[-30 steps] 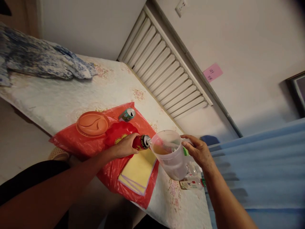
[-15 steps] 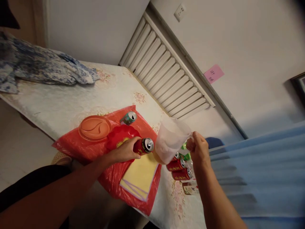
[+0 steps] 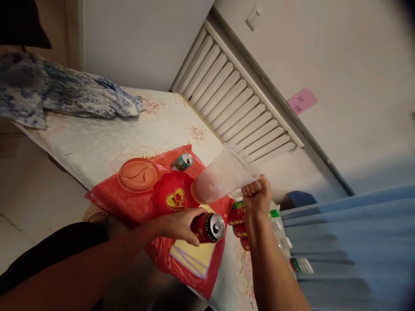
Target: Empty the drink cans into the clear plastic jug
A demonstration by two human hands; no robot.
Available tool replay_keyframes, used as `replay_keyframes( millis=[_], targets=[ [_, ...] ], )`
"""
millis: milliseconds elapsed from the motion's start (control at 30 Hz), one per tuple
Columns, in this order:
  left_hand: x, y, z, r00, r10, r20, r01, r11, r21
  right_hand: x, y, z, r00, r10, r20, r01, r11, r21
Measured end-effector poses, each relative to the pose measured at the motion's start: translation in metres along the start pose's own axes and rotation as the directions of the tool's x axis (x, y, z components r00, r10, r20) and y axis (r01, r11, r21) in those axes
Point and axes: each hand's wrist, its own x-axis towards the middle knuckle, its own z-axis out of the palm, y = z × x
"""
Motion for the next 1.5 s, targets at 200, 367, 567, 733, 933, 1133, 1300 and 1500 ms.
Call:
replay_keyframes(
  millis=[200,367,567,733,933,1133,1300,1500],
  targets=[
    [-0.003,0.005,0.005,0.995,-0.031,0.090,0.029,0.999,0.023,-0.011,0.024,0.032,0.996,0.057,0.064,-0.059,0.998,0.031],
    [0.000,0.001,0.008,0.990,-0.086,0.112,0.076,0.993,0.090,-0.018,0.049,0.040,0.984,0.135,0.115,-0.150,0.979,0.136],
    [0.001,-0.002,0.008,0.990,-0.056,0.129,0.048,0.996,0.069,-0.023,0.077,0.038,0.975,0.171,0.142,-0.200,0.953,0.227],
    [0.003,-0.004,0.010,0.993,-0.043,0.110,0.034,0.996,0.080,-0.029,0.087,0.033,0.986,0.118,0.121,-0.142,0.966,0.215],
    [0.009,-0.007,0.013,0.997,-0.035,0.066,0.032,0.998,0.049,-0.043,0.088,0.014,0.996,0.077,0.040,-0.079,0.995,0.061],
    [0.013,-0.006,0.019,1.000,-0.008,0.022,0.007,1.000,0.029,-0.073,0.088,-0.026,0.957,0.196,-0.213,-0.181,0.980,0.087],
    [0.018,-0.007,0.024,0.999,-0.014,-0.031,0.014,1.000,0.000,-0.138,0.095,-0.053,0.934,0.243,-0.263,-0.236,0.970,0.058],
    [0.028,-0.017,0.041,0.985,0.042,-0.169,-0.034,0.998,0.048,-0.198,0.099,-0.052,0.955,0.266,-0.128,-0.279,0.955,-0.103]
  ],
)
